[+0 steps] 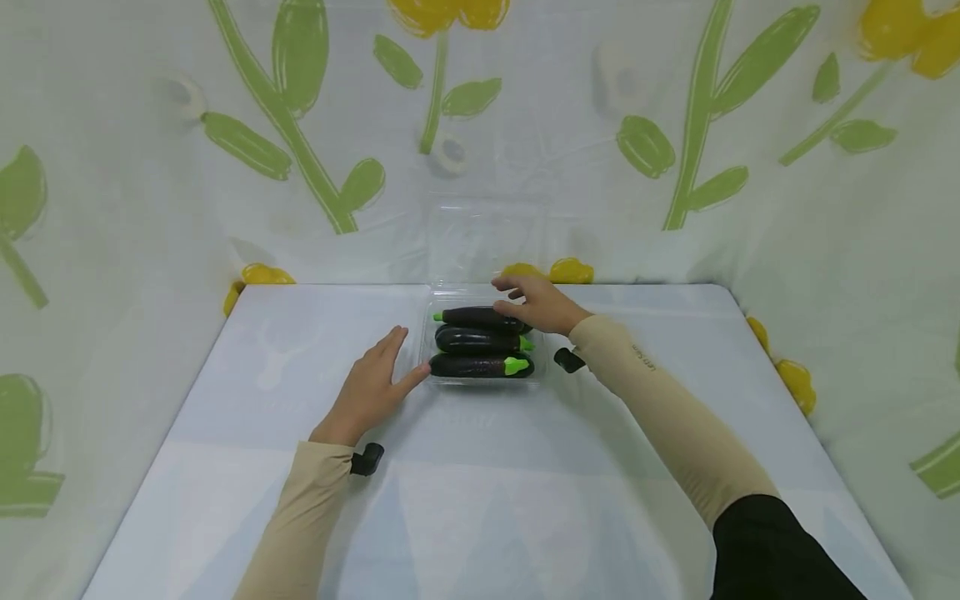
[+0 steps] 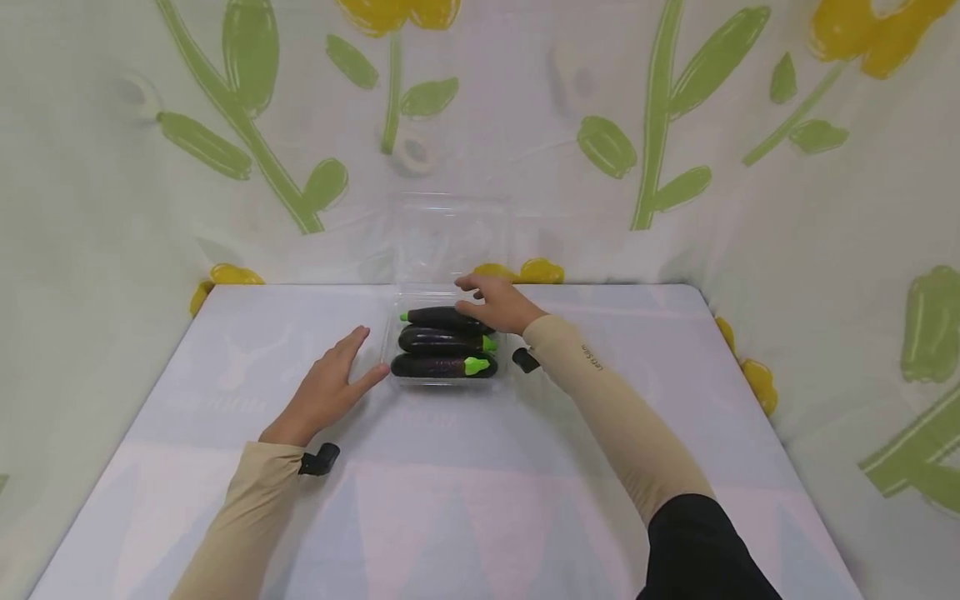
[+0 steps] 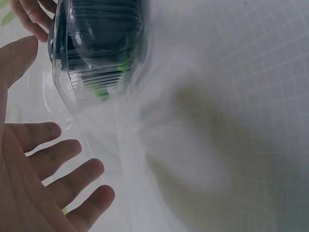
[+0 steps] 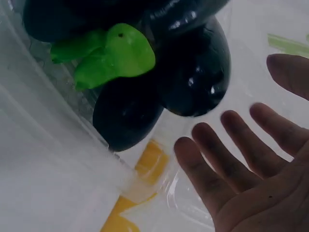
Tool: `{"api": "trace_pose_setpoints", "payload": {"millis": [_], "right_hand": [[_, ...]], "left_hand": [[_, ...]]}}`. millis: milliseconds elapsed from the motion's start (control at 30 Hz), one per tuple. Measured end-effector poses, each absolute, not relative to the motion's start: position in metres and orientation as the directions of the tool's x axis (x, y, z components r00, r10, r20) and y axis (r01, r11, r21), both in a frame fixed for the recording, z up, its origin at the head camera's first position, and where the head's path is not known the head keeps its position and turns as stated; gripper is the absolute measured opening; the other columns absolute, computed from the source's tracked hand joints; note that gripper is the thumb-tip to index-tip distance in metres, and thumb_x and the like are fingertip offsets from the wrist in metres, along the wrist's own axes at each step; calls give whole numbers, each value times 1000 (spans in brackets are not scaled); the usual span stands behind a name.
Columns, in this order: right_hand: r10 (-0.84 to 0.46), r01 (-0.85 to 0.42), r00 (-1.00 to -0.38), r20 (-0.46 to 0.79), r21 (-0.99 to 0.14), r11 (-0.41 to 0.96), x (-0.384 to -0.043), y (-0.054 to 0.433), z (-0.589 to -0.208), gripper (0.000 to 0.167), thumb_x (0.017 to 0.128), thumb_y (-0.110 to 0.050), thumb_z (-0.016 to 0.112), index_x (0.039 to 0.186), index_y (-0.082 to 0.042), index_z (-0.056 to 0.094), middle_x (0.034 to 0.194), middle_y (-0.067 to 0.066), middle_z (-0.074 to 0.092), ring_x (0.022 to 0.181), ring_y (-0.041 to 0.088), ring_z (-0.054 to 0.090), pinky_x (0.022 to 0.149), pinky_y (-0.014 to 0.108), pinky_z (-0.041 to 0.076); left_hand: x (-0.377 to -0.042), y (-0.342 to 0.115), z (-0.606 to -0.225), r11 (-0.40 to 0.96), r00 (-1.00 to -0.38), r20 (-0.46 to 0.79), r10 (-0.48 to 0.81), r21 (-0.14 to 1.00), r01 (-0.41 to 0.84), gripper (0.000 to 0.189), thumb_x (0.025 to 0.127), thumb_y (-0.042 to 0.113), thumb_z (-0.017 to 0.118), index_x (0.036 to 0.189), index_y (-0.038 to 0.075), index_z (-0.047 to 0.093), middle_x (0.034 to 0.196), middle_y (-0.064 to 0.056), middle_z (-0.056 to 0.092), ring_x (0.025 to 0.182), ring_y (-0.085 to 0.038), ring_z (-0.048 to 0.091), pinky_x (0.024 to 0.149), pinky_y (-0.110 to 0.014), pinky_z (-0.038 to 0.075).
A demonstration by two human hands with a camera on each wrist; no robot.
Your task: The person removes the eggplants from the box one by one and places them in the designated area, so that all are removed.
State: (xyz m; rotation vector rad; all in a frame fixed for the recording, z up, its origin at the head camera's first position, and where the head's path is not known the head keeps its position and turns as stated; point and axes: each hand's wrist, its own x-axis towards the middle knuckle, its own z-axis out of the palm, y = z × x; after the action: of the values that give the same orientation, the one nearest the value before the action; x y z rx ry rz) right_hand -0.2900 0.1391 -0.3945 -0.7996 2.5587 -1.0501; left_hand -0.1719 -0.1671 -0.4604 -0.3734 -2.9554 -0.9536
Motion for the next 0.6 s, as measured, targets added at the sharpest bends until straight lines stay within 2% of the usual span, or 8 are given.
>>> {"api": "trace_pose_setpoints", "payload": {"millis": [133, 333, 467, 600], "right_hand": [[-623, -438, -778, -82, -641, 631, -292, 130, -400, 49, 105, -27, 59, 146, -2, 50, 147, 17, 53, 128, 34, 56, 110, 46, 44], [-632, -480, -766, -119, -549, 684, -293, 124, -404, 46, 107, -28, 55, 145, -2, 54, 144, 12, 57, 135, 27, 50, 113, 43, 40], [-629, -483, -768, -124, -533, 695, -292, 122, -403, 43, 108, -26, 53, 143, -2, 57, 142, 12, 59, 134, 26, 51, 113, 42, 40], [-609, -462, -784, -122, -542, 703, -291, 122, -403, 37, 108, -23, 51, 139, -4, 60, 135, 12, 64, 125, 25, 58, 108, 40, 46]], "left_hand": [[-170, -166, -458, 788, -970, 80, 230, 569, 234, 87, 99, 63, 51, 159, 4, 29, 164, -17, 28, 149, -37, 30, 119, -55, 26], [-169, -160, -456, 787, -969, 74, 236, 571, 236, 86, 99, 64, 50, 158, 4, 32, 164, -16, 29, 148, -37, 31, 119, -56, 27], [-169, -158, -459, 785, -969, 73, 236, 573, 234, 82, 101, 61, 50, 158, 4, 34, 163, -15, 30, 148, -37, 31, 119, -56, 27], [-171, -156, -461, 778, -968, 78, 240, 581, 239, 80, 101, 58, 52, 157, 4, 35, 163, -16, 31, 148, -37, 32, 119, -56, 27]]}}
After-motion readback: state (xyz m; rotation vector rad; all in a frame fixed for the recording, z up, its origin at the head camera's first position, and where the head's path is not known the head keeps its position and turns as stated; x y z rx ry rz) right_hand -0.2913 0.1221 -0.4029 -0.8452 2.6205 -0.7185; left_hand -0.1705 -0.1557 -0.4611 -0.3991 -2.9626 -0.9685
